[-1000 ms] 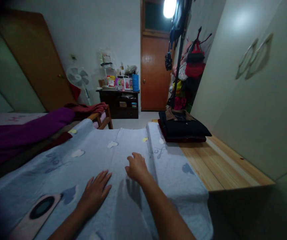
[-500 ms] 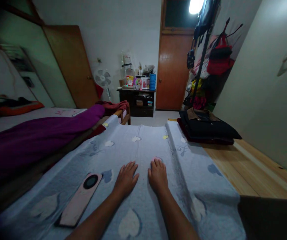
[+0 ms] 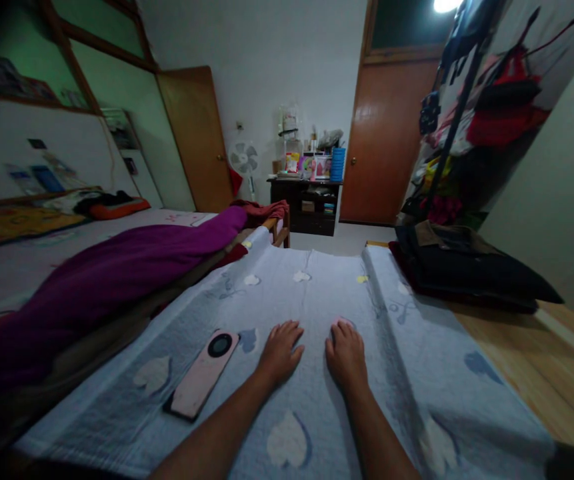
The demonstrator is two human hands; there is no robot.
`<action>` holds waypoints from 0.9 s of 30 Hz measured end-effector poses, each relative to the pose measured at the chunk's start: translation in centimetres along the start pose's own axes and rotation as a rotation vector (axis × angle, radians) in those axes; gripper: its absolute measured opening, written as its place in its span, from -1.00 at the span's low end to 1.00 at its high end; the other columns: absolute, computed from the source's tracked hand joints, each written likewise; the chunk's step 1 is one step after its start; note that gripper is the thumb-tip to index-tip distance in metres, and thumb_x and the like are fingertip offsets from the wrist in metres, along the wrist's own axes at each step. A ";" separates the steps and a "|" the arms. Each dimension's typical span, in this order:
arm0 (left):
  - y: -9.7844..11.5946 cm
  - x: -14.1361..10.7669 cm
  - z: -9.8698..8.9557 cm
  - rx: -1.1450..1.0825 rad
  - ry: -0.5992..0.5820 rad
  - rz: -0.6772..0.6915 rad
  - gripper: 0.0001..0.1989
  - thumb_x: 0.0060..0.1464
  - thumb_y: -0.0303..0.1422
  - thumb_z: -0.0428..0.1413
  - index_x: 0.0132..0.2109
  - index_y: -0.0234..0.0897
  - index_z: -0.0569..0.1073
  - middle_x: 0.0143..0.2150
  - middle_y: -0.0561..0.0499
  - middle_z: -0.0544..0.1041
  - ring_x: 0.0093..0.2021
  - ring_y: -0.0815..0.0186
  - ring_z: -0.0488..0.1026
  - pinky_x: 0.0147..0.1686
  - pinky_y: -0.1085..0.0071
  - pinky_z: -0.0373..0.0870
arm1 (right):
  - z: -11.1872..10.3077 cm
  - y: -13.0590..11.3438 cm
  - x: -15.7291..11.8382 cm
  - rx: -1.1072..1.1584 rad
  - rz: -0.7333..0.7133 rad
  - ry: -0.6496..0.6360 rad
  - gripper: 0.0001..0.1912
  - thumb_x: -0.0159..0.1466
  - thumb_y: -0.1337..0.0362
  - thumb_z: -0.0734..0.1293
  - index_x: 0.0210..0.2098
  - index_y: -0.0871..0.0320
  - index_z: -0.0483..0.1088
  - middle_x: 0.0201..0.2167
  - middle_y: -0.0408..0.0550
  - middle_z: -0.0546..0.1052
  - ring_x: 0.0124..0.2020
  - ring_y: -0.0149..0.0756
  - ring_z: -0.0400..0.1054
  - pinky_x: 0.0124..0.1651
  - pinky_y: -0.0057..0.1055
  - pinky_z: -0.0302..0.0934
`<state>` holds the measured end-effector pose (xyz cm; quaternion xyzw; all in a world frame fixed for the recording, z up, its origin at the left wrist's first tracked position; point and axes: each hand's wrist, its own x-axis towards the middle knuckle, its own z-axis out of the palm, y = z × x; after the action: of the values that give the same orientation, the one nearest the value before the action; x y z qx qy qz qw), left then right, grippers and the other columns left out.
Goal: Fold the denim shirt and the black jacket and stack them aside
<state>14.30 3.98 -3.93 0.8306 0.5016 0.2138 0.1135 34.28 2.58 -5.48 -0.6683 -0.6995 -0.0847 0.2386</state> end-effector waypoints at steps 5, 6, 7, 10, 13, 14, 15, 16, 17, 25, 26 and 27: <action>-0.2 0.4 -0.8 -0.064 -0.067 -0.010 -0.60 0.10 -0.31 0.08 0.11 -0.21 0.40 0.25 -0.07 0.33 0.27 0.18 0.19 0.29 0.16 0.02 | 0.2 0.4 0.0 0.004 -0.013 -0.004 -0.67 0.26 0.30 0.20 0.00 0.18 0.34 0.11 0.06 0.38 0.18 -0.15 0.15 0.19 -0.20 0.03; -0.5 0.7 -1.5 -0.082 -0.091 -0.015 -0.61 0.09 -0.33 0.09 0.08 -0.22 0.42 0.21 -0.07 0.38 0.23 0.20 0.25 0.25 0.22 0.10 | 0.3 0.5 -0.1 0.006 -0.016 -0.003 -0.67 0.26 0.29 0.19 0.00 0.18 0.34 0.11 0.07 0.37 0.18 -0.15 0.15 0.19 -0.20 0.03; -0.9 1.1 -2.6 -0.092 -0.114 -0.022 -0.64 0.07 -0.36 0.10 0.04 -0.24 0.45 0.15 -0.07 0.43 0.17 0.23 0.32 0.20 0.28 0.18 | 0.4 0.5 -0.1 0.007 -0.020 -0.002 -0.67 0.26 0.29 0.19 0.00 0.19 0.34 0.11 0.07 0.37 0.18 -0.15 0.15 0.19 -0.20 0.03; -2.4 2.2 -7.4 0.031 0.071 -0.080 -0.64 0.10 -0.37 0.06 0.06 -0.25 0.44 0.15 -0.11 0.43 0.20 0.20 0.29 0.22 0.23 0.14 | 0.5 0.8 -0.1 0.016 -0.035 0.006 -0.67 0.25 0.29 0.19 0.00 0.17 0.34 0.11 0.07 0.38 0.17 -0.15 0.16 0.18 -0.21 0.04; -4.6 3.1 -13.5 0.307 0.291 -0.171 -0.63 0.11 -0.40 0.02 0.07 -0.23 0.42 0.23 -0.13 0.34 0.30 0.09 0.12 0.27 0.00 -0.05 | 0.7 0.9 -0.1 0.025 -0.040 0.019 -0.66 0.24 0.29 0.20 0.00 0.15 0.34 0.10 0.07 0.38 0.17 -0.15 0.17 0.18 -0.20 0.05; -5.4 3.2 -15.4 0.398 0.350 -0.204 -0.63 0.11 -0.40 0.01 0.08 -0.23 0.41 0.26 -0.16 0.29 0.33 0.05 0.05 0.27 -0.06 -0.11 | 0.7 0.9 -0.1 0.026 -0.041 0.021 -0.66 0.24 0.30 0.20 0.00 0.15 0.34 0.10 0.07 0.38 0.17 -0.15 0.17 0.17 -0.19 0.05; -6.2 3.2 -17.1 0.476 0.401 -0.251 -0.61 0.11 -0.41 0.00 0.10 -0.26 0.40 0.29 -0.19 0.24 0.35 0.02 -0.01 0.26 -0.12 -0.16 | 0.7 0.8 -0.1 0.025 -0.041 0.022 -0.66 0.24 0.30 0.20 0.00 0.15 0.34 0.10 0.07 0.39 0.17 -0.14 0.17 0.17 -0.19 0.05; -7.0 3.2 -18.6 0.537 0.443 -0.308 -0.59 0.11 -0.42 0.00 0.12 -0.28 0.38 0.31 -0.22 0.20 0.36 -0.01 -0.06 0.24 -0.16 -0.20 | 0.7 0.8 -0.1 0.023 -0.042 0.022 -0.66 0.24 0.31 0.20 0.00 0.16 0.34 0.10 0.07 0.39 0.16 -0.14 0.18 0.17 -0.20 0.05; -7.8 3.2 -19.7 0.583 0.471 -0.364 -0.58 0.11 -0.43 -0.01 0.13 -0.29 0.37 0.32 -0.24 0.18 0.37 -0.04 -0.10 0.23 -0.21 -0.23 | 0.7 0.8 -0.1 0.021 -0.043 0.022 -0.67 0.24 0.31 0.19 0.00 0.16 0.34 0.10 0.08 0.38 0.16 -0.15 0.18 0.17 -0.20 0.05; -11.5 2.6 -23.1 0.695 0.555 -0.587 -0.50 0.14 -0.45 -0.09 0.24 -0.26 0.25 0.34 -0.32 0.10 0.34 -0.25 -0.14 0.13 -0.25 -0.10 | 0.3 0.6 -0.1 0.012 -0.040 0.016 -0.68 0.25 0.31 0.20 -0.01 0.20 0.35 0.09 0.09 0.39 0.16 -0.16 0.18 0.17 -0.22 0.06; -11.7 2.6 -23.4 0.712 0.564 -0.588 -0.50 0.15 -0.45 -0.10 0.25 -0.26 0.24 0.33 -0.33 0.12 0.33 -0.25 -0.10 0.12 -0.23 -0.07 | 0.3 0.6 -0.1 0.010 -0.039 0.016 -0.68 0.25 0.31 0.20 -0.01 0.20 0.35 0.09 0.09 0.39 0.16 -0.16 0.18 0.17 -0.22 0.06; -11.9 2.6 -23.8 0.726 0.568 -0.584 -0.50 0.16 -0.45 -0.12 0.25 -0.27 0.23 0.30 -0.34 0.16 0.31 -0.23 -0.05 0.11 -0.20 -0.03 | 0.3 0.5 -0.1 0.008 -0.038 0.016 -0.68 0.25 0.31 0.20 -0.01 0.20 0.35 0.09 0.08 0.39 0.16 -0.16 0.18 0.17 -0.22 0.06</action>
<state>-5.10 11.24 12.90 0.5520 0.7640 0.2023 -0.2658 34.74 2.67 -5.92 -0.6532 -0.7105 -0.0919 0.2450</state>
